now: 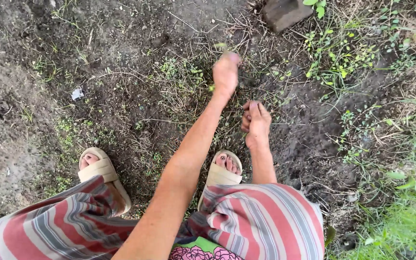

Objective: Pulling weeds from the garden soil by hand to clear the area around other plants.

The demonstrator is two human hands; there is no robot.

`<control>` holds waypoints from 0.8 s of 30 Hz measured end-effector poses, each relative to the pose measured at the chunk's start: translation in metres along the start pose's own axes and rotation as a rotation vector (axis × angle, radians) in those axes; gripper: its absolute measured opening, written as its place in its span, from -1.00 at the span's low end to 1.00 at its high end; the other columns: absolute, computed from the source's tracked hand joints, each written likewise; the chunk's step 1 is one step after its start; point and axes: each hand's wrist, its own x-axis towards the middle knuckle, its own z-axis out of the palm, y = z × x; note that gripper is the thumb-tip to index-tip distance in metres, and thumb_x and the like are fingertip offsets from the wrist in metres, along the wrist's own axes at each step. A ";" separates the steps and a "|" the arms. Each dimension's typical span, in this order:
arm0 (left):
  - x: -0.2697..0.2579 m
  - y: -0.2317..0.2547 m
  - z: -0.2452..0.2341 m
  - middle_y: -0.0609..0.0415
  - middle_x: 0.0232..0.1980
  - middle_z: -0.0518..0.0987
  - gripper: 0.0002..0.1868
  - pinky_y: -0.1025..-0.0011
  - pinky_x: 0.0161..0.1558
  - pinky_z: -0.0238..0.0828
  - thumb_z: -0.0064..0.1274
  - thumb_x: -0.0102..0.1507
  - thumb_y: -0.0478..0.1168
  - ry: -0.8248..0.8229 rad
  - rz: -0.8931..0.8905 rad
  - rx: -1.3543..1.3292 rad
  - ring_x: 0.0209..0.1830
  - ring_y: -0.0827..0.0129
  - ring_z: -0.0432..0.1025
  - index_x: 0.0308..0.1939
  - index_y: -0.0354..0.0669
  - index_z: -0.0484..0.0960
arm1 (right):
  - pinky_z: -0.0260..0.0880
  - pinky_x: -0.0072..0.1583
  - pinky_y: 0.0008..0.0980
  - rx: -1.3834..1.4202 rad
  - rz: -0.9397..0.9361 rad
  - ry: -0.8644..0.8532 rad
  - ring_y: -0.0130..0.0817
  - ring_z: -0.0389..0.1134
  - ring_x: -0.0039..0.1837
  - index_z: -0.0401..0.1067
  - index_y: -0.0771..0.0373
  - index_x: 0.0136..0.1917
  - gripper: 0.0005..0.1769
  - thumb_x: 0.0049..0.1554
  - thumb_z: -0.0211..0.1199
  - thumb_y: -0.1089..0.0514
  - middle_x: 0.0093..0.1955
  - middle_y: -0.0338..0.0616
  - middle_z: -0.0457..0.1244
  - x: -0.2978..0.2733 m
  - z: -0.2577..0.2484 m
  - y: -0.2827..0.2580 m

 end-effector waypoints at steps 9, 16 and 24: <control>-0.019 -0.009 -0.012 0.42 -0.61 0.18 -0.61 0.60 -0.55 0.07 -0.35 0.50 0.06 0.385 -0.306 -0.792 -0.72 0.62 0.08 -0.38 0.12 0.39 | -0.13 -0.51 -0.60 0.075 0.076 0.071 -0.67 -0.09 -0.54 0.40 0.21 -0.20 -0.71 0.33 0.01 0.12 -0.44 -0.39 -0.10 0.007 0.003 0.025; -0.140 -0.028 -0.045 0.31 -0.69 0.13 -0.63 0.60 -0.68 -0.06 -0.30 0.49 -0.10 0.484 -0.475 -0.648 -0.77 0.60 0.07 -0.40 -0.01 0.41 | 0.13 -0.36 -0.48 -0.243 -0.167 0.061 -0.52 0.11 -0.40 0.45 0.23 -0.05 -0.79 0.33 0.04 0.15 -0.36 -0.23 0.12 0.044 0.024 0.028; -0.107 -0.021 -0.102 0.02 -0.06 0.63 -0.82 0.30 -0.04 0.52 -0.07 0.44 -0.22 0.402 -0.364 0.108 -0.18 0.36 0.55 0.11 -0.10 0.53 | 0.44 0.03 -0.24 -0.599 -0.473 -0.025 -0.30 0.40 -0.02 0.44 0.20 0.18 -0.75 0.21 0.28 0.23 0.04 0.00 0.38 0.067 0.048 0.004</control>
